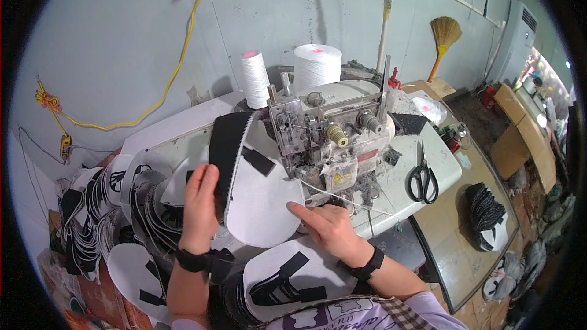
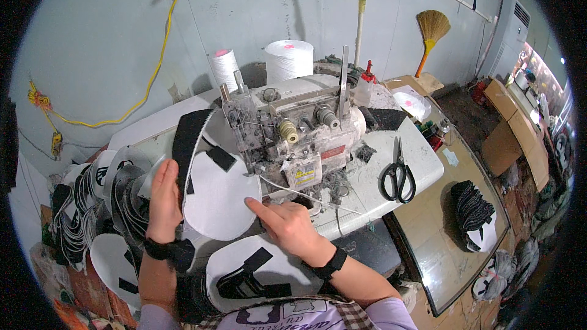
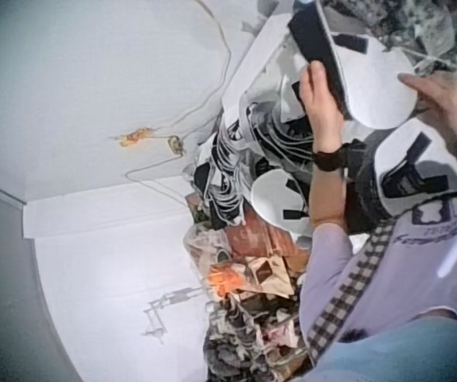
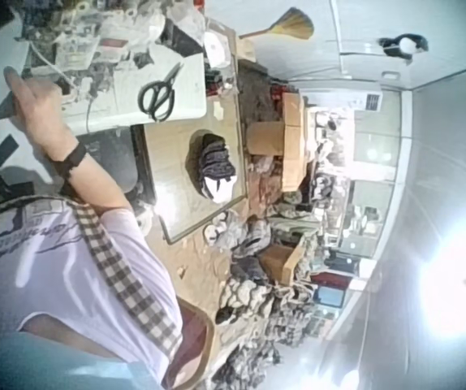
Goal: Stitching together fabric and material components for shoe uppers using an industrial sewing machine.
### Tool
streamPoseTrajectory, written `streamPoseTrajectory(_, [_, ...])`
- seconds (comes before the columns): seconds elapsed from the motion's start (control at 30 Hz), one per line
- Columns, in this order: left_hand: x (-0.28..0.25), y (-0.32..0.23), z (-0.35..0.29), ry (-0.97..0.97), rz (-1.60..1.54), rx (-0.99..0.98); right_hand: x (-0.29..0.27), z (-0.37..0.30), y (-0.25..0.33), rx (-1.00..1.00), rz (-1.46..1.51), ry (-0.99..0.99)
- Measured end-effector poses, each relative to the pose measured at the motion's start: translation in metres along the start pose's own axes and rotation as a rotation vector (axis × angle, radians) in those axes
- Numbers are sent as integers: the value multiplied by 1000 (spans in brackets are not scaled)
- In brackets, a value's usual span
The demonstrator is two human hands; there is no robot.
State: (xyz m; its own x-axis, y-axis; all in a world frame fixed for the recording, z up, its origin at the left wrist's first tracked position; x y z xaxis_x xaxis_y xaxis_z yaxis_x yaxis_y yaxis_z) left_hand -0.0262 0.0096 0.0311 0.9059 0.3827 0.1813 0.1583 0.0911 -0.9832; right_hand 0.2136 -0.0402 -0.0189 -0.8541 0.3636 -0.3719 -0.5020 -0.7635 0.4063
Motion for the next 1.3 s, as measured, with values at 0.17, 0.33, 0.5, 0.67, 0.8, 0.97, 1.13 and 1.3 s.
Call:
streamPoseTrajectory(0.17, [-28,-40,-8,106,315,-39,4,13,0,50,-58,58])
streamPoseTrajectory(0.33, [-23,-27,-78,609,564,154,-6,10,-9,179,14,47])
streamPoseTrajectory(0.5, [-3,4,-85,458,787,942,-9,-18,3,382,85,46])
streamPoseTrajectory(0.67, [12,5,-30,229,648,838,-6,-33,19,36,-138,241])
streamPoseTrajectory(0.8, [7,23,18,-40,294,685,-7,-38,16,120,-112,292])
streamPoseTrajectory(0.97, [-90,20,49,-199,1198,391,-27,-24,-8,302,206,161])
streamPoseTrajectory(1.13, [-85,6,-7,-115,1583,616,-40,8,-27,811,535,-155])
streamPoseTrajectory(1.3, [-6,0,-68,272,418,746,-22,19,-15,1128,860,59])
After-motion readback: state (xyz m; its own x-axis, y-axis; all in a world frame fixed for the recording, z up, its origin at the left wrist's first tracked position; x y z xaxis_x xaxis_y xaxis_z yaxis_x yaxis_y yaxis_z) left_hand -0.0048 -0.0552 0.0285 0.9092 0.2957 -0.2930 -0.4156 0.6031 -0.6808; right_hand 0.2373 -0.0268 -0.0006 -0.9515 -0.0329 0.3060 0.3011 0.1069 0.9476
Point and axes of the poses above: each hand's wrist, its own z-axis towards the middle knuckle, its own x-axis out of the palm, y = z × x, the point moved 2 cm from there along z, towards the middle knuckle, and after that the axes turned 15 degrees about -y, right-handed, at the moved point
